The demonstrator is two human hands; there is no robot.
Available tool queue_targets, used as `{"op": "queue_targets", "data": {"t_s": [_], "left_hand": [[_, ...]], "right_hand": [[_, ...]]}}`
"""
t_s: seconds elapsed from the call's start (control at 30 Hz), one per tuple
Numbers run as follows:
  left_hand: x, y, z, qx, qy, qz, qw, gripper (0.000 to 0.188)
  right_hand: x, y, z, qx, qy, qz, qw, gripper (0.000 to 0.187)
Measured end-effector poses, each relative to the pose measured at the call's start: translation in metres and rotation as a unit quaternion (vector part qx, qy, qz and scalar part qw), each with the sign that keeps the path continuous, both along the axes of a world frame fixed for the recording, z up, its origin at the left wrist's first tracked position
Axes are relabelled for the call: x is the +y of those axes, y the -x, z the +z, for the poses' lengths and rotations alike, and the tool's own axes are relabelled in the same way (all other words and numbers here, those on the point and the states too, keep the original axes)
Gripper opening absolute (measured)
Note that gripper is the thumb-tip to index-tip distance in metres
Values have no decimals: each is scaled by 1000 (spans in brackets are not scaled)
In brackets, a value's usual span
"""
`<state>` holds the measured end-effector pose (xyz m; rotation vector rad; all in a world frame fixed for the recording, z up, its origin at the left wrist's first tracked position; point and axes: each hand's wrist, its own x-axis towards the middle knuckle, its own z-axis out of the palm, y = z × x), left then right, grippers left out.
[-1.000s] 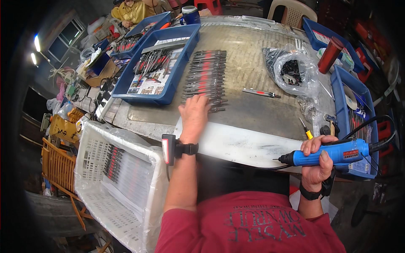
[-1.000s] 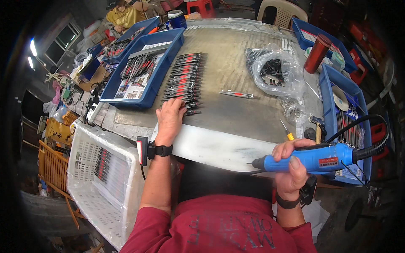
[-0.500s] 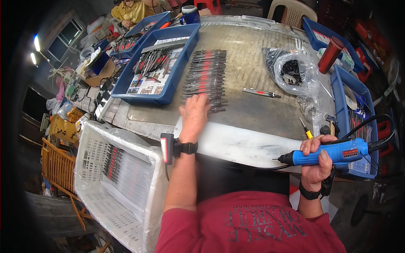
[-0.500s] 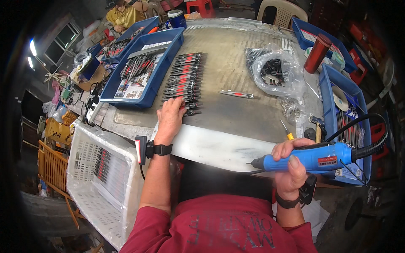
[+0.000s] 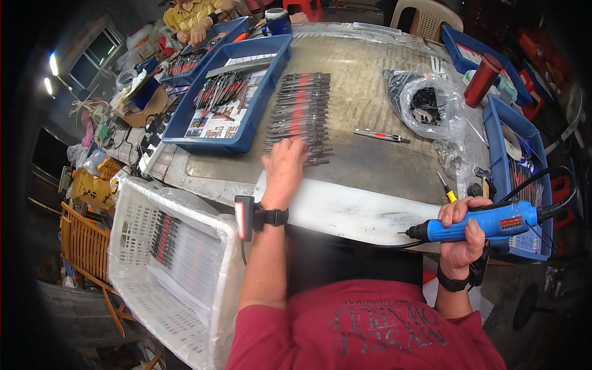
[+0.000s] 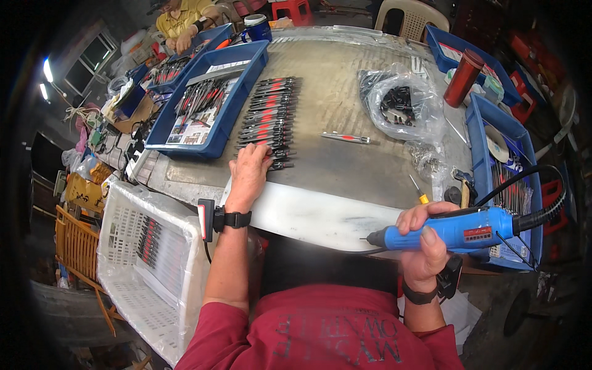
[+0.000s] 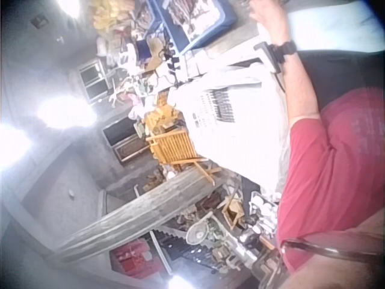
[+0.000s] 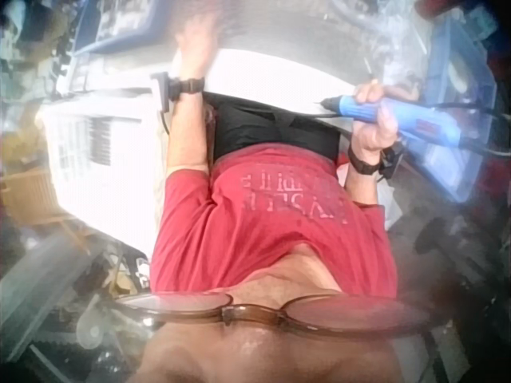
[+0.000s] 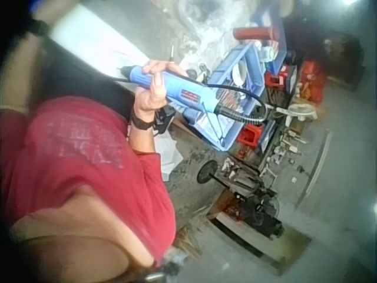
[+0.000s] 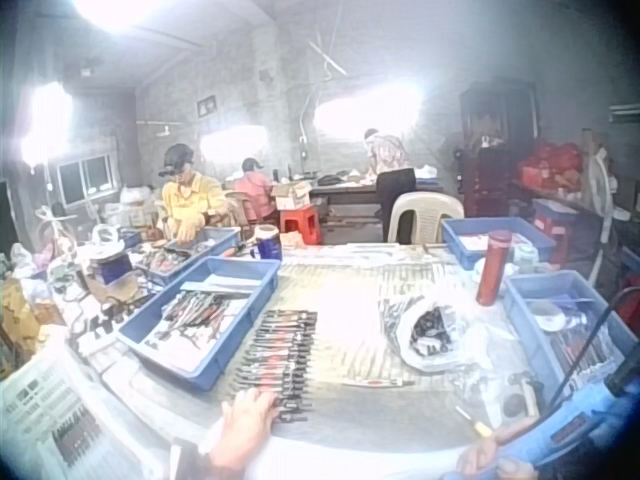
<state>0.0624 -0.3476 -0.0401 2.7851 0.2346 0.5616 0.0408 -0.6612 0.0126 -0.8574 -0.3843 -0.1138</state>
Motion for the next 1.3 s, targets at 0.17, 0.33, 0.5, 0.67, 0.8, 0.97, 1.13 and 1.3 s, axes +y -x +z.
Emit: {"op": "queue_targets", "data": {"t_s": [0.17, 0.33, 0.5, 0.67, 0.8, 0.97, 1.13, 1.3], "left_hand": [[2, -2, 0, 14, -14, -4, 1000, 20], [1, -2, 2, 8, -26, -19, 999, 23], [-11, 5, 19, -91, 30, -29, 995, 26], [-51, 38, 33, -91, 246, -90, 961, 28], [-88, 83, 34, 83, 515, -87, 849, 21], [-110, 109, 17, 215, 649, -74, 726, 14], [-121, 118, 8, 268, 654, -25, 707, 17], [-125, 115, 6, 254, 717, 10, 649, 19]], "right_hand": [[1, 0, 0, 6, -2, -4, 1000, 40], [1, 1, 0, 2, 9, -6, 1000, 40], [1, 0, 0, 7, 2, 0, 1000, 41], [1, 0, -1, -6, 18, 1, 1000, 40], [1, -1, -2, 0, 9, -1, 1000, 41], [5, -2, -1, -18, 10, 2, 1000, 40], [8, -4, 1, -38, 1, 24, 999, 40], [17, -4, 2, -36, -6, 41, 998, 40]]}}
